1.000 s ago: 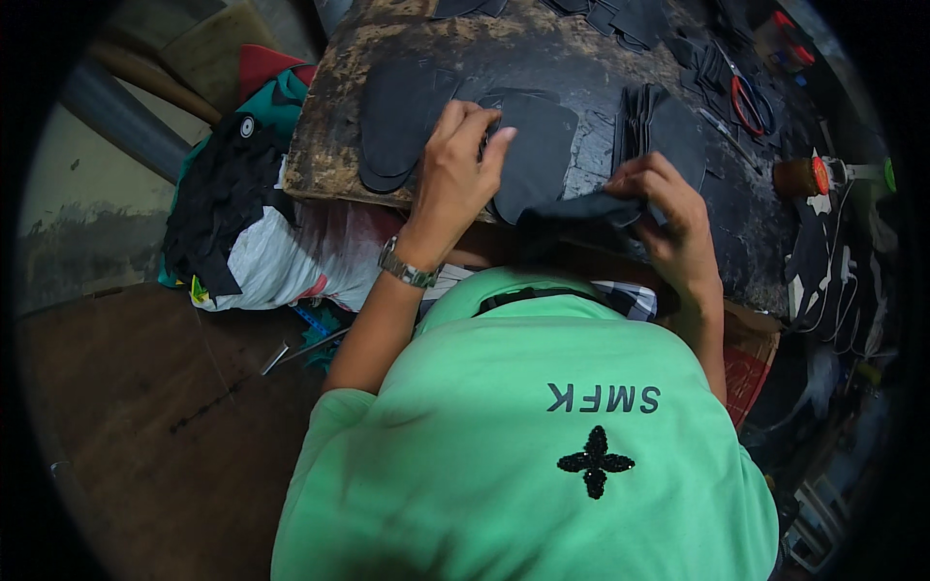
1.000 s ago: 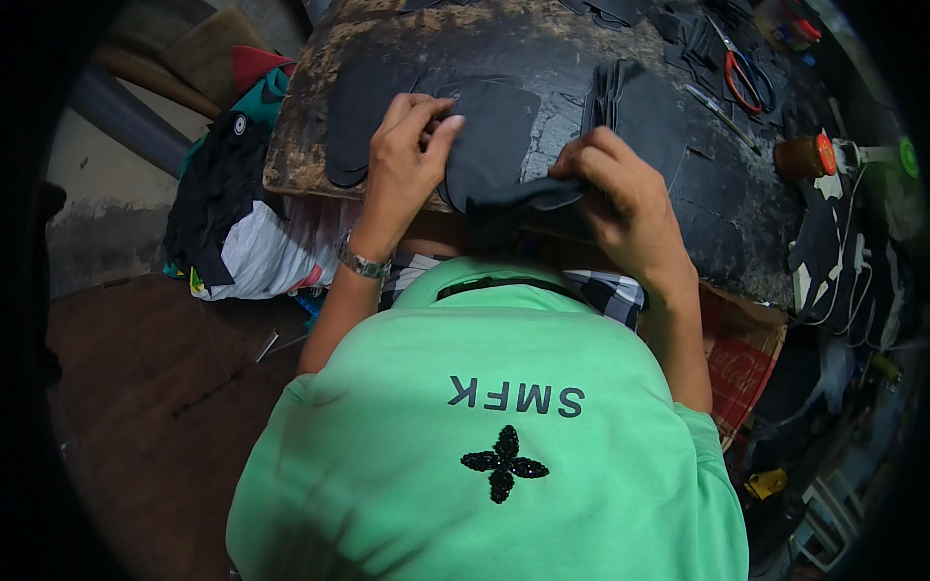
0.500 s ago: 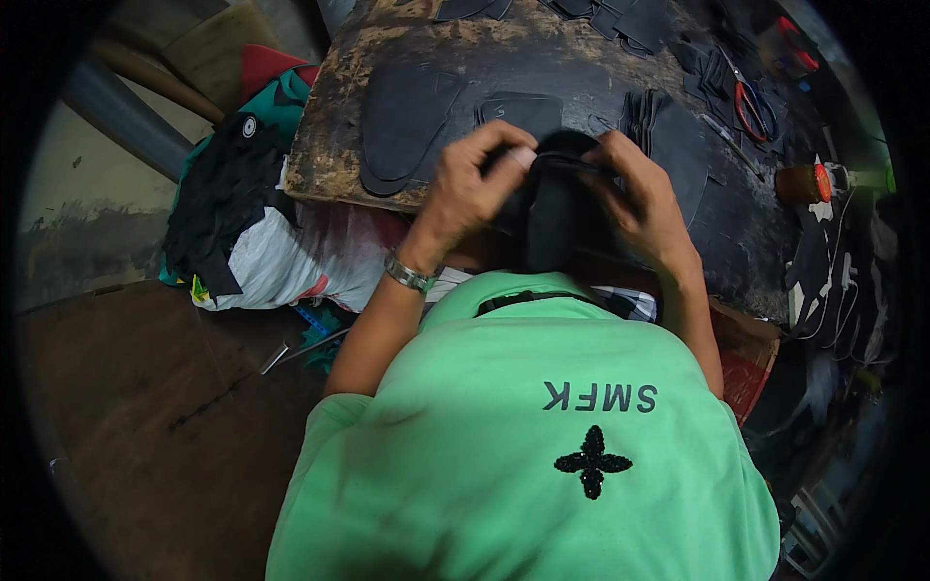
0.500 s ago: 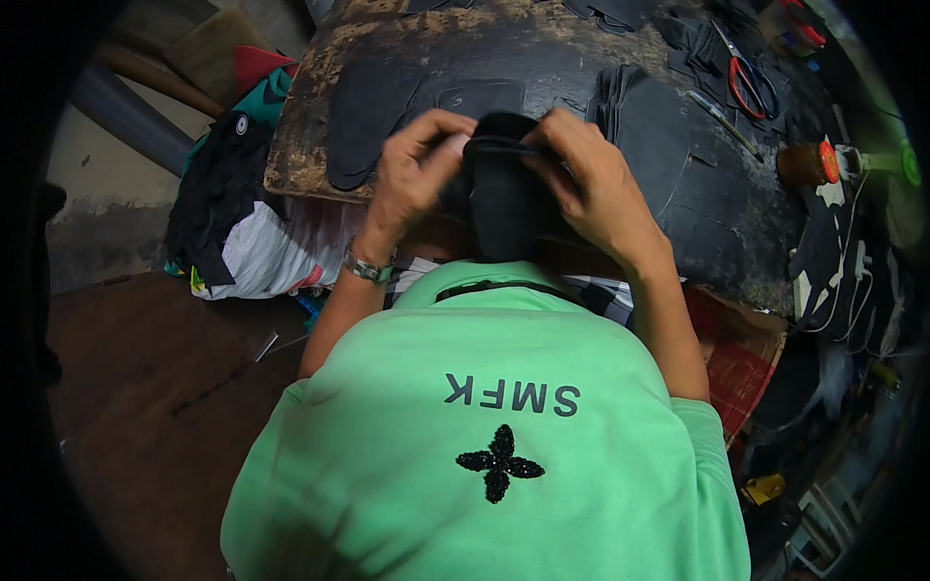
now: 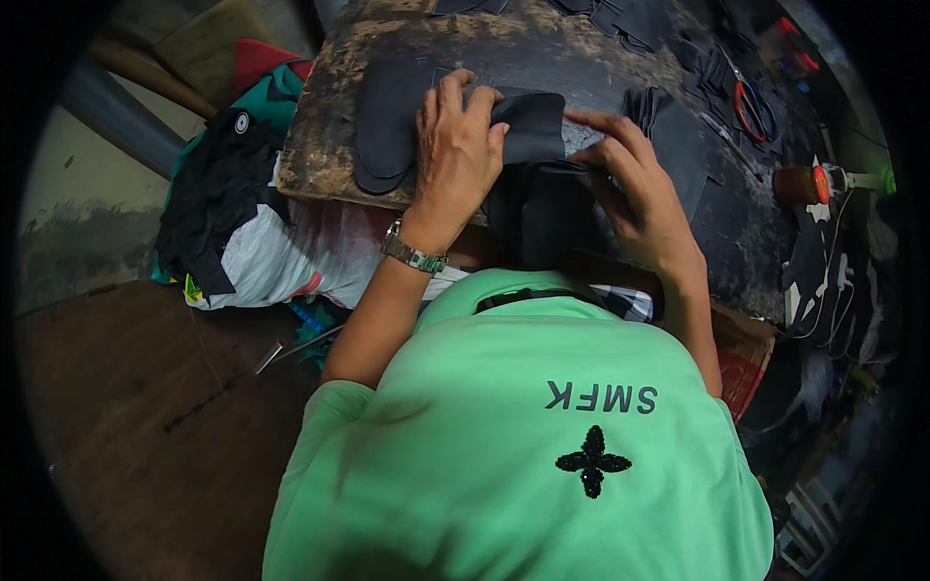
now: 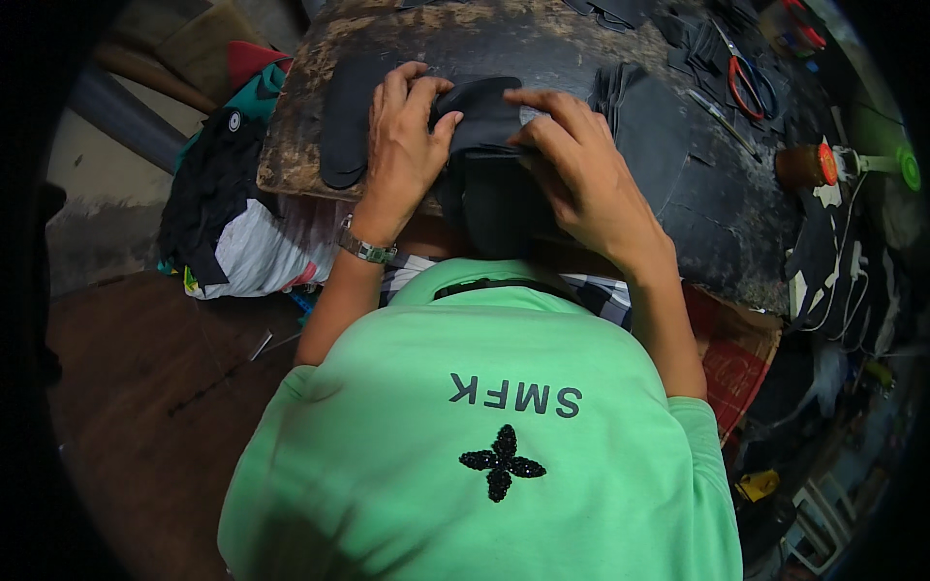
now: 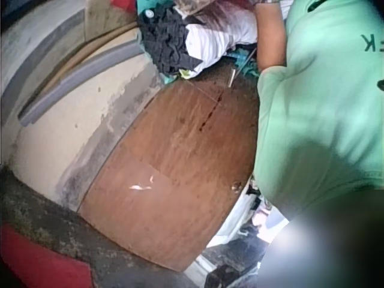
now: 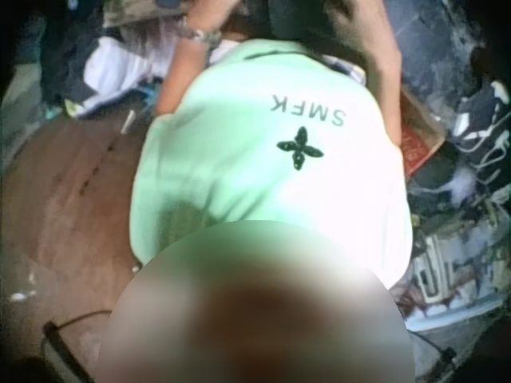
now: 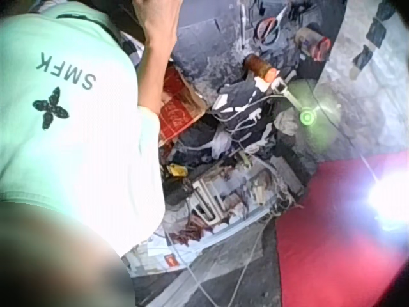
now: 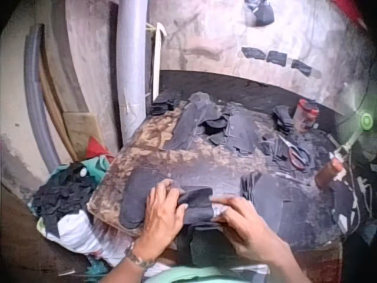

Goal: The person marks black material pieces with a white marker, then stacks and sorts them into piles on a workbench. The person handles the pieces one at a time, aligns them, and organizes them into separate stacks.

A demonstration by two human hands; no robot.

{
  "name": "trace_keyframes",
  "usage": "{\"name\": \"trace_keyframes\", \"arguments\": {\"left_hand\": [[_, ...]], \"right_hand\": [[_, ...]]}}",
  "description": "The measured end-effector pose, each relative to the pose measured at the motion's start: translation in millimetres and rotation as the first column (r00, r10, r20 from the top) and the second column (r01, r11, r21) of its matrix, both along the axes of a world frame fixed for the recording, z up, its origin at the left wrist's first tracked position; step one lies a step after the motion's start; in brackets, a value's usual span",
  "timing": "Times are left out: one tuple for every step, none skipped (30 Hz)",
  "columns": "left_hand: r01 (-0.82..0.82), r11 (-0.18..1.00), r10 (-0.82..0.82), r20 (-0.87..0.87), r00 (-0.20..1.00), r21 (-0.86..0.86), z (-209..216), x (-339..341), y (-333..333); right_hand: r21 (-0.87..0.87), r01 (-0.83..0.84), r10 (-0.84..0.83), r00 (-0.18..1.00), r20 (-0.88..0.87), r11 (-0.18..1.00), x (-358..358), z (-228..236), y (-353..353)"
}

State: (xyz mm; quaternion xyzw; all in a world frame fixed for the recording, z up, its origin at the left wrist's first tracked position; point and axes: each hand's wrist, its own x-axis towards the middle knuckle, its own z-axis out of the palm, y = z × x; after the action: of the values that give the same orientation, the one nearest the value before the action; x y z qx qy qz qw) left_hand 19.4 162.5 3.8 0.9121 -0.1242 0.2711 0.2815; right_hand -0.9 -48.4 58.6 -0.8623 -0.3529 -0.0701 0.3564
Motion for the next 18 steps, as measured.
{"name": "trace_keyframes", "arguments": {"left_hand": [[-0.001,1.000,0.001,-0.025,1.000,0.014,4,-3,0],[0.122,0.991,-0.122,-0.006,0.992,-0.051,8,-7,1],[0.239,0.964,-0.241,-0.008,0.970,-0.114,13,-11,3],[0.354,0.919,-0.360,-0.004,0.933,-0.175,17,-16,5],[0.443,0.866,-0.436,0.085,0.896,-0.230,20,-23,4],[0.499,0.793,-0.510,0.069,0.858,-0.348,23,-27,10],[0.538,0.706,-0.577,0.066,0.814,-0.461,24,-31,15],[0.509,0.635,-0.570,0.093,0.817,-0.580,25,-26,22],[0.363,0.594,-0.483,0.043,0.875,-0.718,22,-22,22],[0.238,0.672,-0.397,-0.069,0.915,-0.701,20,-12,26],[0.113,0.735,-0.302,-0.173,0.938,-0.669,16,-2,30],[0.145,0.824,-0.273,-0.158,0.949,-0.548,12,8,29],[0.170,0.894,-0.247,-0.138,0.959,-0.414,7,17,26],[0.167,0.948,-0.215,-0.156,0.964,-0.272,3,21,23],[0.167,0.974,-0.191,-0.160,0.968,-0.153,-1,23,19],[0.151,0.988,-0.154,-0.199,0.968,-0.032,-4,26,15],[0.146,0.985,-0.119,-0.248,0.961,0.092,-5,26,11],[0.134,0.988,-0.107,-0.274,0.956,0.083,-6,27,9]], "right_hand": [[-0.002,0.020,-0.020,1.000,0.014,1.000,2,-1,4],[-0.009,0.020,-0.019,0.998,0.067,1.000,4,-2,7],[-0.037,0.026,-0.022,0.993,0.119,0.999,5,-2,9],[-0.097,0.031,-0.018,0.991,0.130,0.995,5,-1,8],[-0.054,-0.013,0.021,0.990,0.140,0.998,5,0,7],[-0.044,-0.068,0.073,0.992,0.106,0.997,2,2,2],[-0.020,-0.127,0.128,0.988,0.089,0.992,0,4,-3],[-0.014,-0.133,0.134,0.989,0.056,0.991,-4,7,-8],[0.005,-0.136,0.136,0.990,0.037,0.991,-9,9,-13],[0.041,-0.133,0.132,0.991,0.024,0.990,-14,11,-17],[0.056,-0.085,0.085,0.996,0.001,0.995,-21,12,-20],[0.087,-0.033,0.034,0.999,-0.014,0.996,-25,15,-22],[0.101,0.011,-0.007,0.999,-0.035,0.995,-28,17,-24],[0.003,0.020,-0.020,0.997,0.080,1.000,-28,21,-28],[0.070,0.000,-0.006,0.996,0.087,0.998,-28,26,-31],[0.112,-0.012,0.004,0.997,0.072,0.994,-29,32,-35],[0.154,-0.022,0.014,0.998,0.055,0.988,-29,38,-38],[0.223,-0.024,0.009,0.997,0.070,0.974,-29,41,-40]]}}
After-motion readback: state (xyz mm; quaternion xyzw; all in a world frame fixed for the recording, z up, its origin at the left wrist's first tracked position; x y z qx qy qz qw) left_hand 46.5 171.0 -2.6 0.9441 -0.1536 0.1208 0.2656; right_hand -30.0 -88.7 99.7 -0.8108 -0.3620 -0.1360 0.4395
